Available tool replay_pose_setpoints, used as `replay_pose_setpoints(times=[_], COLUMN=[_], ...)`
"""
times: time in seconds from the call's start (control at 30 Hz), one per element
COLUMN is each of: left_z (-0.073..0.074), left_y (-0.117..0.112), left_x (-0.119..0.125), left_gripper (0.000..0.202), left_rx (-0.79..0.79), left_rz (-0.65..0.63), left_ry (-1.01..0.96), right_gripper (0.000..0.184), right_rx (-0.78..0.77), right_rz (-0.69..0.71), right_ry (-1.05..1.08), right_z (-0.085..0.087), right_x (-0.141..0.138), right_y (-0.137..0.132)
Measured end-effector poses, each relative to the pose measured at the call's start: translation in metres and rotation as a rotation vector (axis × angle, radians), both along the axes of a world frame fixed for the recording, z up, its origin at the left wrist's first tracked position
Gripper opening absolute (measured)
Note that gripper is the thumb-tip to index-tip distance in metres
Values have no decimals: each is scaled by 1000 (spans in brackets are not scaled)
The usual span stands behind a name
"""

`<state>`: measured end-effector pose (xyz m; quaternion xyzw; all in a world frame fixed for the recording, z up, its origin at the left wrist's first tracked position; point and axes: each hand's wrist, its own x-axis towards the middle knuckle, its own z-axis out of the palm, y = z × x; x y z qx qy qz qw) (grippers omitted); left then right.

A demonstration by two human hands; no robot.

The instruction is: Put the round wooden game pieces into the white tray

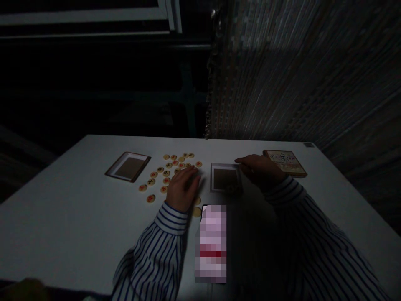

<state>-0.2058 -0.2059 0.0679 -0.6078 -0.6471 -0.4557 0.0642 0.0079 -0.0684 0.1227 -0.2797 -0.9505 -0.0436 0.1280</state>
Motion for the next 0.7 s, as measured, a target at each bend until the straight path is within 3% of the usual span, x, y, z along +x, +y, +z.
replay_pose_setpoints(times=[0.17, 0.3, 0.47, 0.7], left_z=[16, 20, 17, 3], left_y=[-18, -35, -51, -61], left_x=[-23, -43, -59, -63], left_gripper=[26, 25, 24, 21], left_rx=[37, 22, 20, -14], left_rz=[118, 242, 284, 292], left_ry=[-56, -80, -102, -72], right_gripper=[29, 29, 30, 31], right_rx=[42, 19, -10, -22], right_rz=[16, 49, 41, 85], right_ry=[119, 157, 106, 36], right_z=[3, 3, 6, 6], right_x=[-4, -10, -22, -40], right_y=[-6, -10, -20, -26])
